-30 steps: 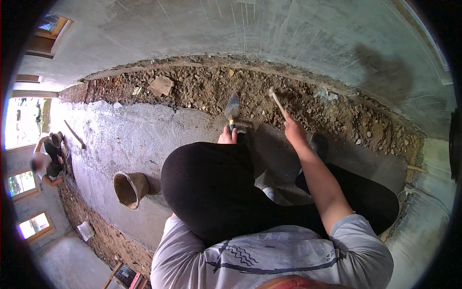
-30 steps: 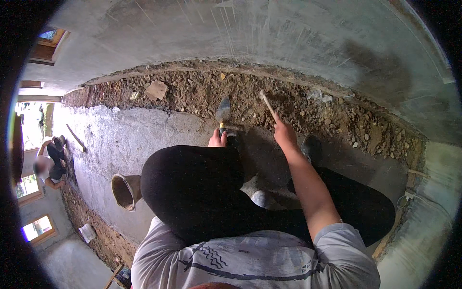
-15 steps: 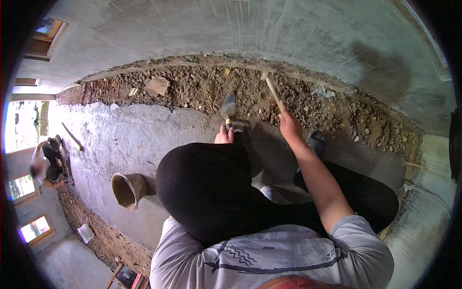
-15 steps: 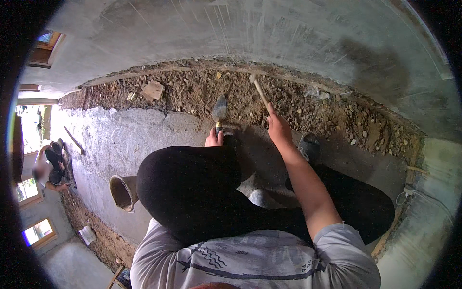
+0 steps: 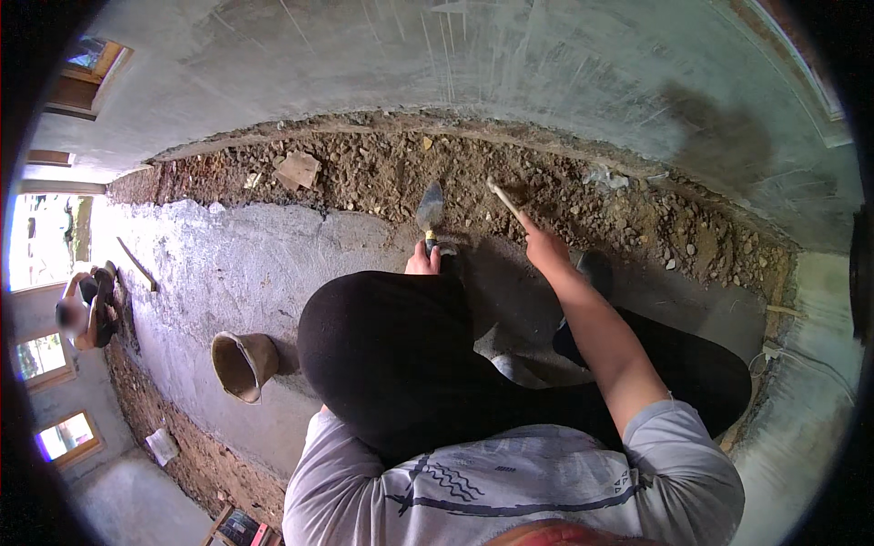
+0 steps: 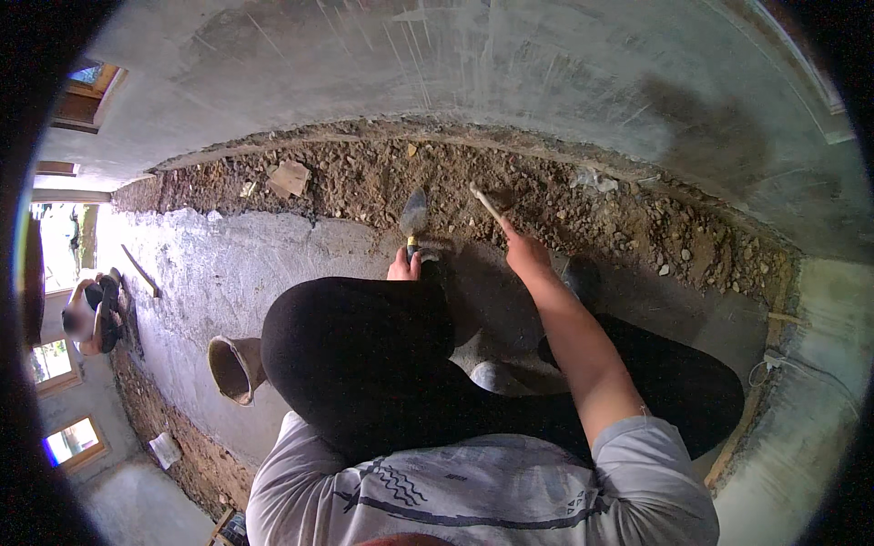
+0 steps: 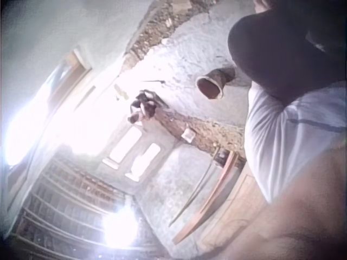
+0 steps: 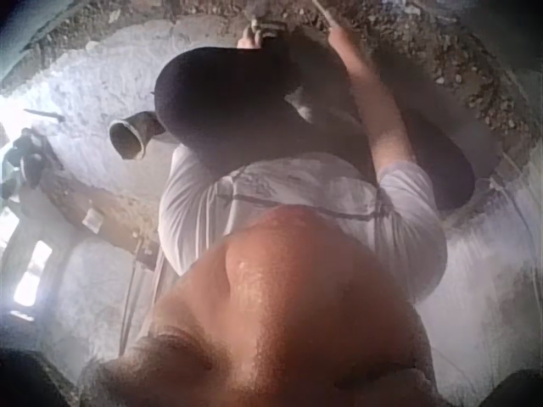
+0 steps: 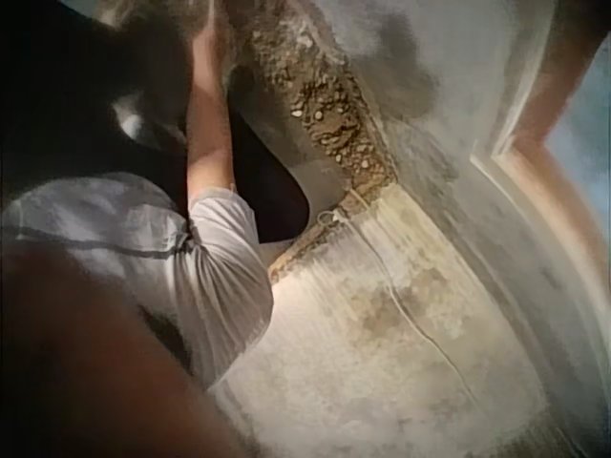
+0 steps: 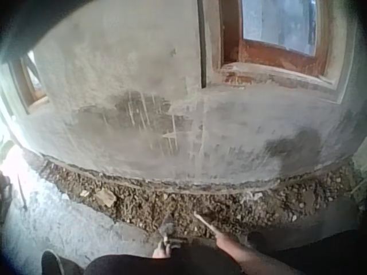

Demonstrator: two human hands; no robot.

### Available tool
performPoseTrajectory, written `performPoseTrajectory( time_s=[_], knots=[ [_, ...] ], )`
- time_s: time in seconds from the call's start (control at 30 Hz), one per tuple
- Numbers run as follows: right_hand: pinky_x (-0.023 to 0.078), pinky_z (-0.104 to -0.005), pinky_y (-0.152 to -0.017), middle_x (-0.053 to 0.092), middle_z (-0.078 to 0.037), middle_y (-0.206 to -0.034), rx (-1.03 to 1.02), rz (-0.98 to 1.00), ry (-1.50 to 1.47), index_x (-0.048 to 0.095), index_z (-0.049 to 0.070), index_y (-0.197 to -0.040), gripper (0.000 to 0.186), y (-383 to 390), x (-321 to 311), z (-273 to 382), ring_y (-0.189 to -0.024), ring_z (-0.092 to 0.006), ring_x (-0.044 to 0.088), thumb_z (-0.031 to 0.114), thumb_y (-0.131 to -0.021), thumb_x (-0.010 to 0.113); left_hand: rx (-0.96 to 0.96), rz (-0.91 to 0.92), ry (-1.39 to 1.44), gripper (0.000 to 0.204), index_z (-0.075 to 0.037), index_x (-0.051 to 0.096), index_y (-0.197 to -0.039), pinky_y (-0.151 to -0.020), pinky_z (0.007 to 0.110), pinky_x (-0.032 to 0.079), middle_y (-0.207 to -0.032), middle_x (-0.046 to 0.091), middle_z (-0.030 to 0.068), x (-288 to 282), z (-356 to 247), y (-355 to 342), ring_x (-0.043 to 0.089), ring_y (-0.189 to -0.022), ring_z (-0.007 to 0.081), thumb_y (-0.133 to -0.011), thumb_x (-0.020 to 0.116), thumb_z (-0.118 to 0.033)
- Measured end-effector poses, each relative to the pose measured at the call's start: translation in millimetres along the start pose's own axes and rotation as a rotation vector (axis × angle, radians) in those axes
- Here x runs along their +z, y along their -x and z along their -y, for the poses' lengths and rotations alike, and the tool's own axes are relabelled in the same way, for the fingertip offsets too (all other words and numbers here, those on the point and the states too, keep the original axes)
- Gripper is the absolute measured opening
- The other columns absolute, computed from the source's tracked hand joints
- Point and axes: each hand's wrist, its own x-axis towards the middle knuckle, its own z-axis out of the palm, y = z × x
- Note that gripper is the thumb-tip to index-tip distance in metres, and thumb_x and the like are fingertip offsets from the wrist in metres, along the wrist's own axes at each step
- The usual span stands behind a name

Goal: Repairing a concrete floor or wall joint using a trowel and hammer.

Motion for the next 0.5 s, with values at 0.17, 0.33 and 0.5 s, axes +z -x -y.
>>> performPoseTrajectory(
  time_s=[0.17,0.33,0.5],
  knots=[
    [0.055,-0.0498,-0.069,0.071,-0.018,-0.099,-0.091,-0.272,-0.158,0.03,0.035,-0.159,0.066,8,21,-13,-0.085,-0.0367,0.07,0.017,-0.101,0.055,0.008,-0.032,0.017,0.047,-0.003,0.057,-0.126,-0.073,0.06,0.05,-0.094,0.068,0.0324,4,-3,0,0.065,-0.09,0.0519,-0.099,0.058,-0.042],
    [0.054,-0.0527,-0.076,0.07,-0.021,-0.101,0.048,-0.006,-0.07,0.035,0.032,-0.157,0.06,-5,5,-13,-0.089,-0.0403,0.069,0.02,-0.101,0.054,0.002,-0.021,0.022,0.046,-0.003,0.057,-0.126,-0.074,0.06,0.05,-0.094,0.068,0.0319,4,5,-1,0.066,-0.09,0.0522,-0.1,0.058,-0.041],
    [0.055,-0.0495,-0.073,0.069,-0.018,-0.098,0.071,-0.011,-0.106,0.028,0.034,-0.16,0.065,4,8,-13,-0.088,-0.0365,0.07,0.022,-0.103,0.055,-0.014,0.004,-0.004,0.045,-0.005,0.056,-0.127,-0.075,0.059,0.051,-0.096,0.069,0.0313,0,5,-1,0.065,-0.092,0.0521,-0.101,0.057,-0.042]
  ],
)
